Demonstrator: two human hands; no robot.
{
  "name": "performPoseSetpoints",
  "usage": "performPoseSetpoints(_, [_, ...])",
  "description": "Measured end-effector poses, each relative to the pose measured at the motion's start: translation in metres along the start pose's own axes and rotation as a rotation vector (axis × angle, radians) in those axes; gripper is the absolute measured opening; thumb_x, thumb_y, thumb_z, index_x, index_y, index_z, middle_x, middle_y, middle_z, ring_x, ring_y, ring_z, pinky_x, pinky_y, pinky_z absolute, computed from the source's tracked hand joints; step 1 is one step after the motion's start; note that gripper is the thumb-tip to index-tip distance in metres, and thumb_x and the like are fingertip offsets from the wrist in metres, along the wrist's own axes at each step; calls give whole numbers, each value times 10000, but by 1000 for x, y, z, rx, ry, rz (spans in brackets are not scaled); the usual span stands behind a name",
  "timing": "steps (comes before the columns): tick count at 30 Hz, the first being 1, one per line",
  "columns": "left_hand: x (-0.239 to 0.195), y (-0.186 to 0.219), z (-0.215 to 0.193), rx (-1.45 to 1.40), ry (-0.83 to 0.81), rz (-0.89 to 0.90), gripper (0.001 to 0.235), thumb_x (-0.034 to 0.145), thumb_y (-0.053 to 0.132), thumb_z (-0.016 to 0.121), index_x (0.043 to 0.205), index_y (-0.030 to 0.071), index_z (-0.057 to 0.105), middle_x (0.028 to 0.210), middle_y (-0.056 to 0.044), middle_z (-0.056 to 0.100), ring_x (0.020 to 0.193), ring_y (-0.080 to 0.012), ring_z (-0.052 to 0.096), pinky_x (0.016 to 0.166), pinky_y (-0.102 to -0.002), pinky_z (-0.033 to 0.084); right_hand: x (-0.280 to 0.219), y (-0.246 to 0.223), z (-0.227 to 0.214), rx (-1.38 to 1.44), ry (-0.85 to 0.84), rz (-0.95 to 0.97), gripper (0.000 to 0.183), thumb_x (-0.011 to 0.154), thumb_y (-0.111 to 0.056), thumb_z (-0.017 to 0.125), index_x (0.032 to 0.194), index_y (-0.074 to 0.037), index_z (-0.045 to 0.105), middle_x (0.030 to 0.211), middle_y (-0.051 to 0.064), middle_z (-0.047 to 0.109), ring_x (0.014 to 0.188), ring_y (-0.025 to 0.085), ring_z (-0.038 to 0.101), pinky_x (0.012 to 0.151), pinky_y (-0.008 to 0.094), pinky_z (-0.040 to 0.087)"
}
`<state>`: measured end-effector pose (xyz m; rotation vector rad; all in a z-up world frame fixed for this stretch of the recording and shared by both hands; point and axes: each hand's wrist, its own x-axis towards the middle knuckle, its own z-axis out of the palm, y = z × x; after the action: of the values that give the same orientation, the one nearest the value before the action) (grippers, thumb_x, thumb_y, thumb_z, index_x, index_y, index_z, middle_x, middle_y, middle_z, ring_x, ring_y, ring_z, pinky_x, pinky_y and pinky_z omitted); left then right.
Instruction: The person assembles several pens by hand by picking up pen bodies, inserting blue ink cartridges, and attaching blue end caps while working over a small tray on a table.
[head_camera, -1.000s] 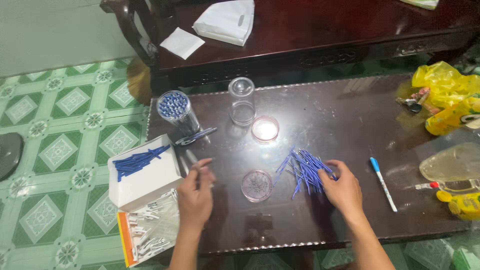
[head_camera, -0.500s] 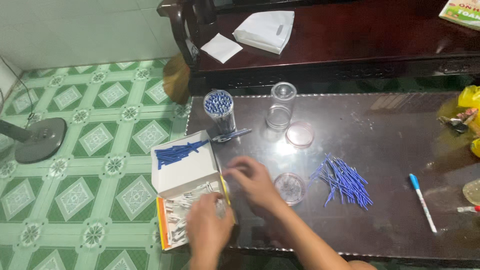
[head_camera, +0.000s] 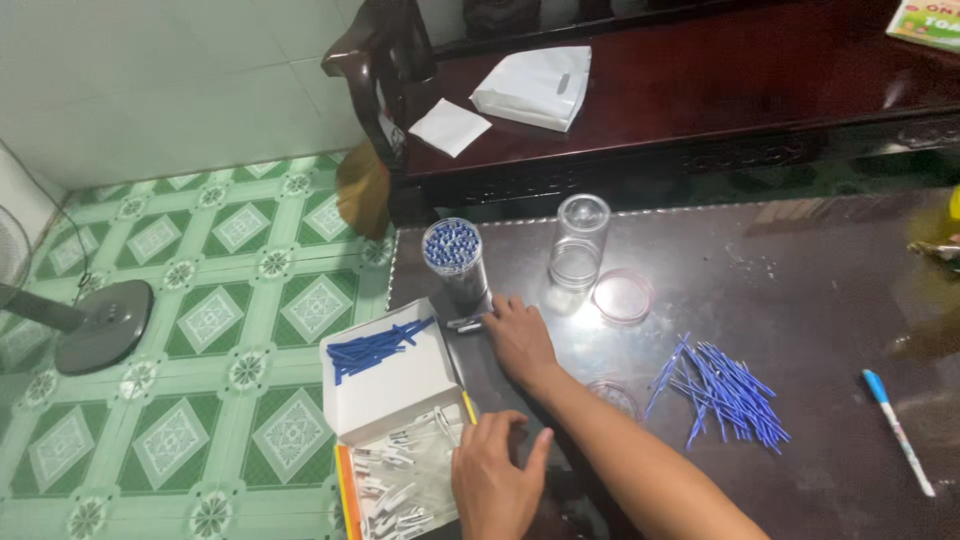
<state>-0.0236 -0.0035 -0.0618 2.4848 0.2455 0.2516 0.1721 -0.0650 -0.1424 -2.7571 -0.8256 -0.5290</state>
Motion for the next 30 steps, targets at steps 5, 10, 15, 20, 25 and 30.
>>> performPoseSetpoints(5, [9,-3,2,-199,36,-42,187,863,400,735,896,216,732,863,20,747,802,-194,702,785,-361,541,-21,5,-38,165,-60,156,143,956,-231,565,927,-110,637,984,138,535,910,404,546,677,535,437])
performPoseSetpoints(10, [9,20,-9,-531,-65,-228,245,925,294,622,1114,191,738,1042,-18,789,998,-138,758,878,-304,605,-91,-1,-111,1096,31,678,71,879,-108,644,946,-129,635,746,59,601,640,174,549,600,322,443])
performPoseSetpoints(15, [2,51,-4,-545,-190,-161,207,846,302,795,1035,225,833,875,19,777,754,-61,703,582,-217,597,-166,19,-127,1588,124,920,129,836,73,666,914,-29,656,751,147,687,549,194,600,503,312,516])
performPoseSetpoints(20, [8,63,4,-567,-254,-478,543,826,344,800,1284,185,555,874,0,827,644,-126,729,701,-257,559,-181,27,-149,1775,164,1051,109,946,-55,609,1036,6,612,977,308,763,705,290,695,574,368,579])
performPoseSetpoints(25, [8,55,36,-1032,-349,-376,346,907,172,707,1222,31,692,989,-167,809,750,-230,788,595,-322,657,-179,45,-153,1784,83,1090,205,970,-101,611,1098,43,679,942,193,716,749,270,677,632,378,569])
performPoseSetpoints(30, [19,46,55,-1165,-261,-218,263,956,189,644,1101,-18,714,879,-231,802,726,-268,788,618,-350,692,-169,52,-169,1775,26,1000,419,1007,-229,537,1311,24,675,934,202,718,666,230,658,603,307,578])
